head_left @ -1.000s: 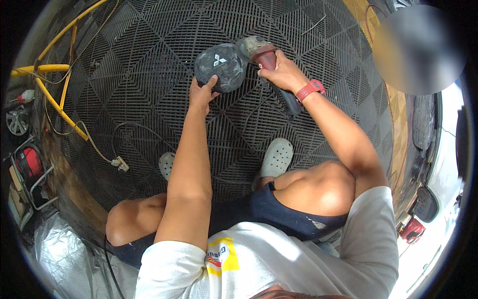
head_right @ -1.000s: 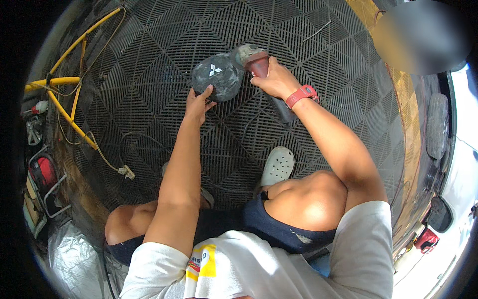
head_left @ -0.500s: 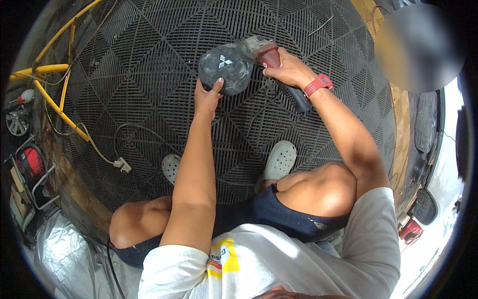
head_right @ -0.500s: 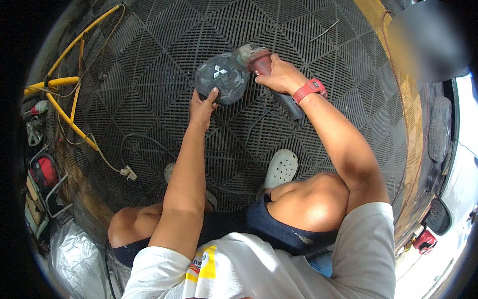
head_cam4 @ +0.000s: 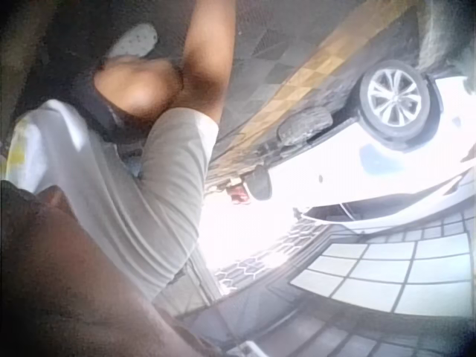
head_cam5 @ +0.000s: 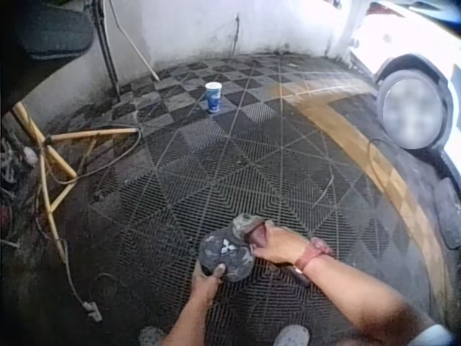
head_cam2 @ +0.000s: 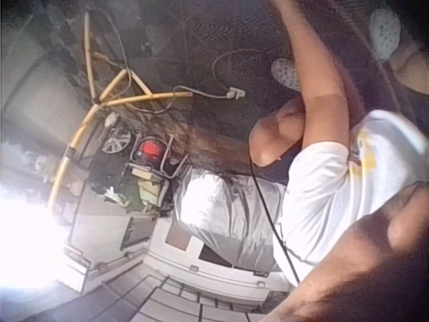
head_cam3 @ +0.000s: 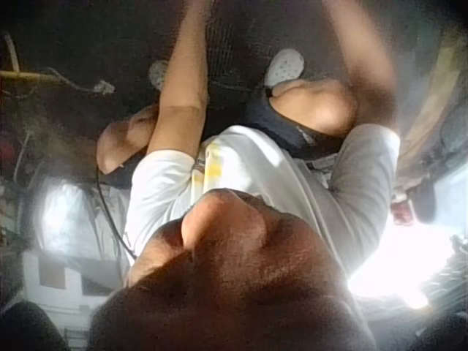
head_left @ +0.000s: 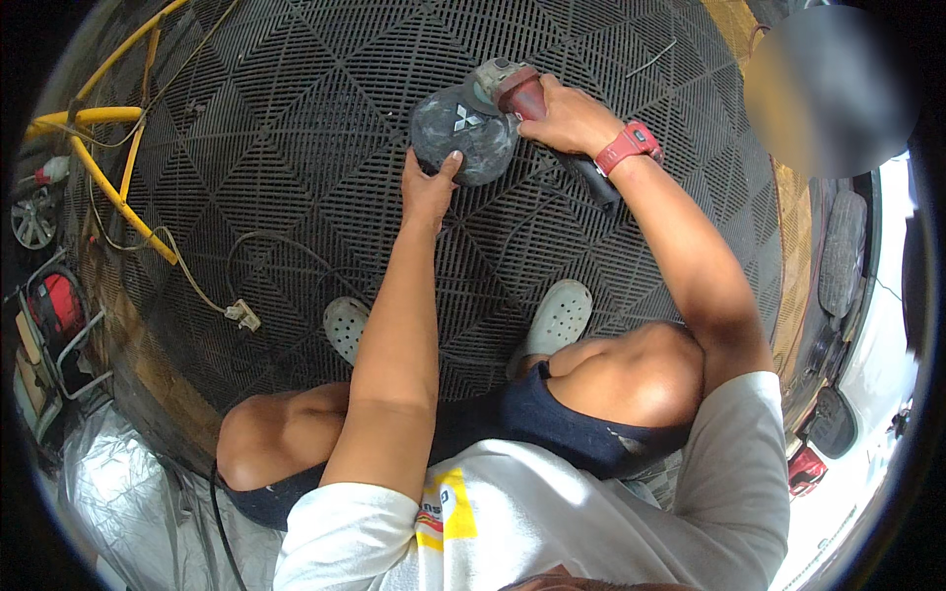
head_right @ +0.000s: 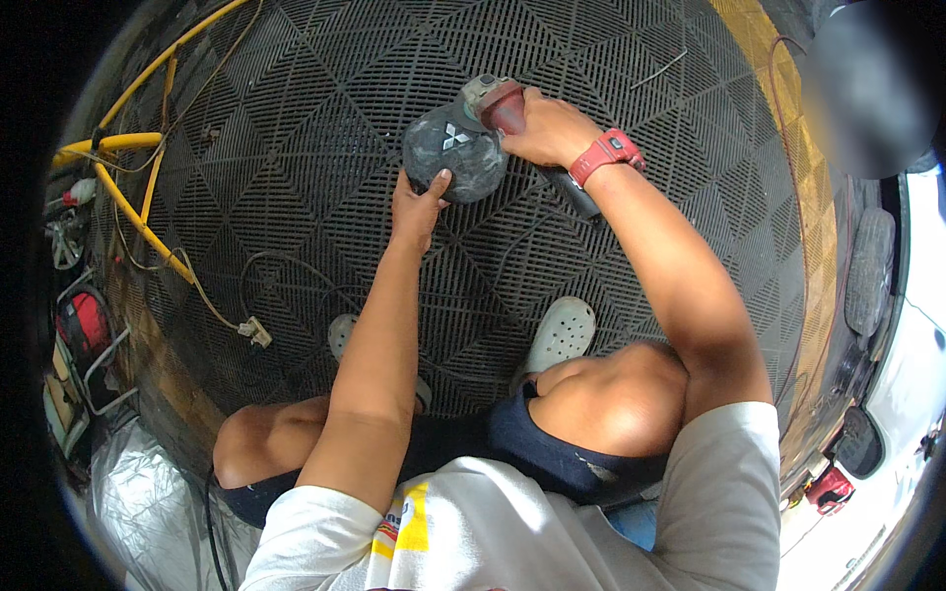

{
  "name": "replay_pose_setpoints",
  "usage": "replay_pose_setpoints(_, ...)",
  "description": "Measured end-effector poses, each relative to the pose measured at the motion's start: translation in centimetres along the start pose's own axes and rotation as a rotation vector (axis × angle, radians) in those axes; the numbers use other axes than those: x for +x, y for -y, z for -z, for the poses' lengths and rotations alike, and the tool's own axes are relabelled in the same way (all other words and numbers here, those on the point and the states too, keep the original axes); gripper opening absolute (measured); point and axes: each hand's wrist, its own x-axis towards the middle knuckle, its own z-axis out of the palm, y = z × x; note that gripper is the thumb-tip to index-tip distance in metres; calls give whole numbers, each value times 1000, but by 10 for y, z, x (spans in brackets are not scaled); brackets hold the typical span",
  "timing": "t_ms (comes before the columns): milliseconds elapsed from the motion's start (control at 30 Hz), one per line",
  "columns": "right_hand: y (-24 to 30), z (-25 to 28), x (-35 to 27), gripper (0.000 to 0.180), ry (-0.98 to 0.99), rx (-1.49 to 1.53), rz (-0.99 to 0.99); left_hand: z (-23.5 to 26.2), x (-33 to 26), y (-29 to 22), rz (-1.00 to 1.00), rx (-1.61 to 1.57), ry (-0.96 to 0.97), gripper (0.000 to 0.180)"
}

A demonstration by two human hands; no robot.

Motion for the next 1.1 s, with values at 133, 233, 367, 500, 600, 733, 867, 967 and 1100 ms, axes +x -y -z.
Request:
replay_pose_setpoints(133,-17,5,10,89,-5,20,42,-6,-9,-9,-22,1,10,81)
replay_pose_setpoints(233,-26,7,21,89,-23,21,27,-6,-6,-5,-37,23,-7,82)
replay_pose_setpoints(367,-9,-1,25,86,-18,-12,26,-8,-4,1,-6,27,-34,87)
replay_pose_setpoints(500,6,1,32,89,9,-40,35,2,7,11,-20,-30,10,90)
replay_pose_setpoints(600,-12,2,32,90,-10,-54,7,-2,7,9,-5,-32,7,91)
replay_pose_setpoints(733,-43,0,12,83,-35,58,0,-9,-3,-2,-2,-15,39,90)
replay_pose_setpoints(867,-21,-15,-5,84,-36,131,-23,9,7,6,-7,15,17,81)
replay_pose_setpoints(967,-16,-18,-14,80,-2,60,-49,3,2,3,10,-19,3,77)
replay_pose_setpoints(1100,-42,-21,-26,85,-112,152,-44,-3,-1,-6,22,39,30,81)
